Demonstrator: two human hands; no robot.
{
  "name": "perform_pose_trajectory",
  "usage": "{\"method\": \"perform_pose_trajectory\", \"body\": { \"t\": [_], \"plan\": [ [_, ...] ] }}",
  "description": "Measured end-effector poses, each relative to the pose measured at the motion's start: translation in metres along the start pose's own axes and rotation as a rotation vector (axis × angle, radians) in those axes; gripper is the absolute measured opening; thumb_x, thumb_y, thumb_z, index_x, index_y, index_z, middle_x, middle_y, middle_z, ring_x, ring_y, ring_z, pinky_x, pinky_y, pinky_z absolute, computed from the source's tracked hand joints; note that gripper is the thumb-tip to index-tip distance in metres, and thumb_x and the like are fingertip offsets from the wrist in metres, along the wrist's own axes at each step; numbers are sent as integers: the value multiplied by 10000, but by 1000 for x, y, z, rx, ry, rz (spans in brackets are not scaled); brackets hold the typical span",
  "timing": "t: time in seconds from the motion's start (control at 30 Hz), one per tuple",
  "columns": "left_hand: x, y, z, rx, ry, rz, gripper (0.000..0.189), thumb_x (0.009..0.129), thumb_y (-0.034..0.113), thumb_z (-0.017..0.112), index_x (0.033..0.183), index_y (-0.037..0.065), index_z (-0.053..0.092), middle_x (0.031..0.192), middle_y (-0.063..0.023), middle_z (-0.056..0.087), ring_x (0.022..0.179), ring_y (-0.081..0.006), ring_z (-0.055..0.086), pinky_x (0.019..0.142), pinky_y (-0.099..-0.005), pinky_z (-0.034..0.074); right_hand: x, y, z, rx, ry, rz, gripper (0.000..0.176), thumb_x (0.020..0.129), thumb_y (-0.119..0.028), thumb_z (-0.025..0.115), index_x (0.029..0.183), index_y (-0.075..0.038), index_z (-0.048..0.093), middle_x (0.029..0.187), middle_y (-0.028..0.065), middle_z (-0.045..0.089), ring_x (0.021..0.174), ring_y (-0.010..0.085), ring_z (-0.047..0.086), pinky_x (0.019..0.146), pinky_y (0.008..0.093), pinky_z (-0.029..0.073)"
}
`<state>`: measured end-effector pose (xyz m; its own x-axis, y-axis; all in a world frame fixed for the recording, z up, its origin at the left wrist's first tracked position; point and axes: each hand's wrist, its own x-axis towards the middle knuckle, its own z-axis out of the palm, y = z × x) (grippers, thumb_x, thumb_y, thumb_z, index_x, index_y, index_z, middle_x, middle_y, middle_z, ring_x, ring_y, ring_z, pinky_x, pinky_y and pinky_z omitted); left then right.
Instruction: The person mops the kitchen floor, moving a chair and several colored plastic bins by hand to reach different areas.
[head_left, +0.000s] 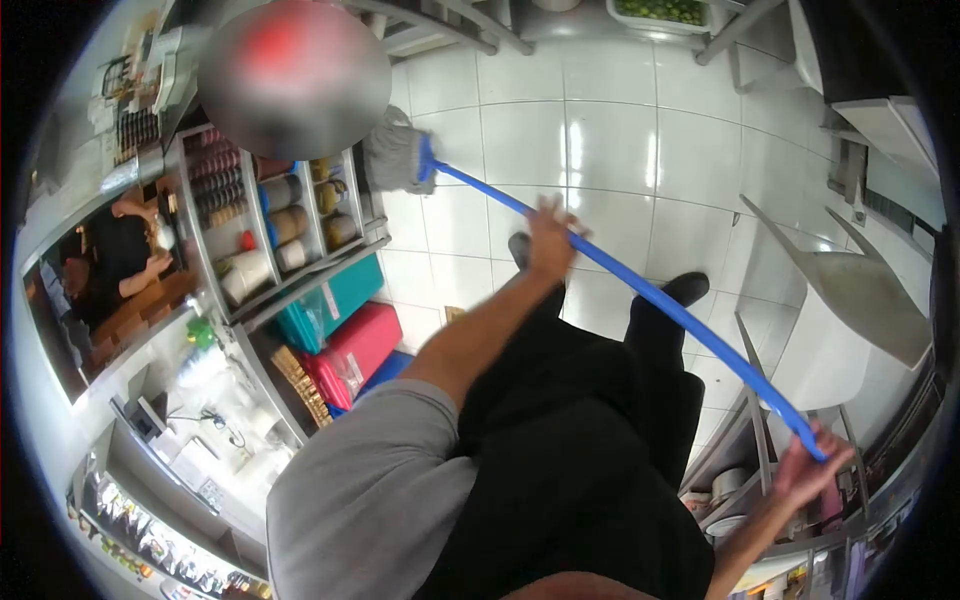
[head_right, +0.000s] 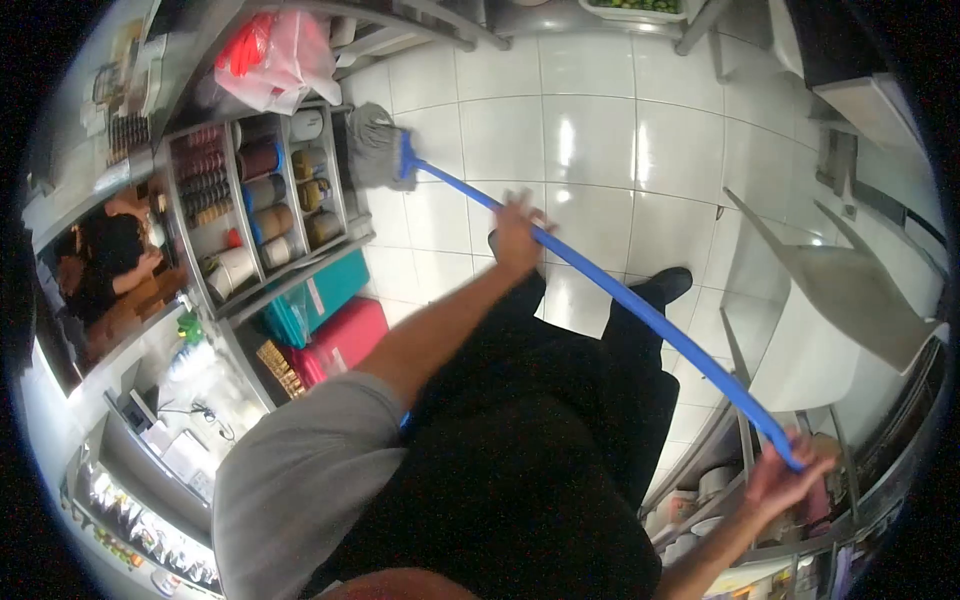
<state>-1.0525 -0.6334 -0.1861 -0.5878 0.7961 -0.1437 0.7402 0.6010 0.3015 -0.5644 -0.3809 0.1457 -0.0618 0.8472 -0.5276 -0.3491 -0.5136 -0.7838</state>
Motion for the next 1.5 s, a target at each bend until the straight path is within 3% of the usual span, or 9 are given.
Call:
{"method": "perform_pose_trajectory", "body": {
  "t": [0.2,0.33,0.43,0.53,0.6,0.83,1.2,1.3,1.5],
  "plan": [
    [-48,163,3,-523,-394,562,264,826,365,785,715,168,646,758,-15,623,853,-258,665,816,-463,511,-136,-87,-225,-64,126,52,455,1089,-440,551,905,-37,656,816,27,569,727,160,577,742,325,569],
    [-46,121,56,-379,-473,691,158,818,402,758,785,248,751,789,-6,664,811,-251,680,737,-453,501,-164,-4,-208,26,560,75,412,1089,-381,562,848,-58,644,801,20,590,616,156,554,544,259,533],
    [19,-2,93,-246,-403,700,74,787,250,725,753,184,729,812,-78,690,838,-326,674,807,-508,507,-123,146,-264,287,322,103,486,1081,-454,541,1018,-1,707,856,66,678,751,174,668,554,325,588],
    [108,-171,96,291,-417,288,217,887,247,698,1033,94,744,1117,-169,697,1198,-351,607,982,-539,483,-39,367,-168,-21,184,-12,316,1047,-315,597,920,-32,655,1066,204,727,1075,339,715,983,486,598],
    [134,-190,11,543,-529,-100,735,939,409,736,1582,244,421,1705,-194,240,1560,-443,255,1212,-651,292,5,473,-8,521,138,512,488,1031,-466,590,1216,-15,592,1360,272,596,1267,406,602,1108,626,489],
    [113,-242,-2,227,-553,-229,1010,847,410,837,1649,241,247,1718,-241,154,1520,-425,350,1232,-444,395,53,641,245,518,79,890,646,1002,-644,587,1308,-81,499,1338,151,544,1227,452,621,1046,579,520],
    [90,-125,28,403,-275,58,770,772,252,832,1493,234,561,1660,-252,321,1526,-522,270,1189,-650,334,21,331,-4,291,141,426,494,1049,-549,556,1082,-63,642,1374,250,626,1159,434,683,1031,519,586],
    [13,-36,39,98,-346,456,175,799,211,729,937,104,743,959,-125,716,1028,-352,667,1086,-633,403,-83,207,-67,227,274,360,457,1017,-513,645,843,-94,701,1065,148,742,1000,272,721,916,405,606],
    [-98,58,7,-153,-598,863,106,743,257,742,789,162,741,824,-82,692,876,-314,672,806,-502,481,-302,144,-185,155,601,186,437,1031,-482,638,824,-101,698,822,68,743,834,214,732,855,369,620]
  ]
}}
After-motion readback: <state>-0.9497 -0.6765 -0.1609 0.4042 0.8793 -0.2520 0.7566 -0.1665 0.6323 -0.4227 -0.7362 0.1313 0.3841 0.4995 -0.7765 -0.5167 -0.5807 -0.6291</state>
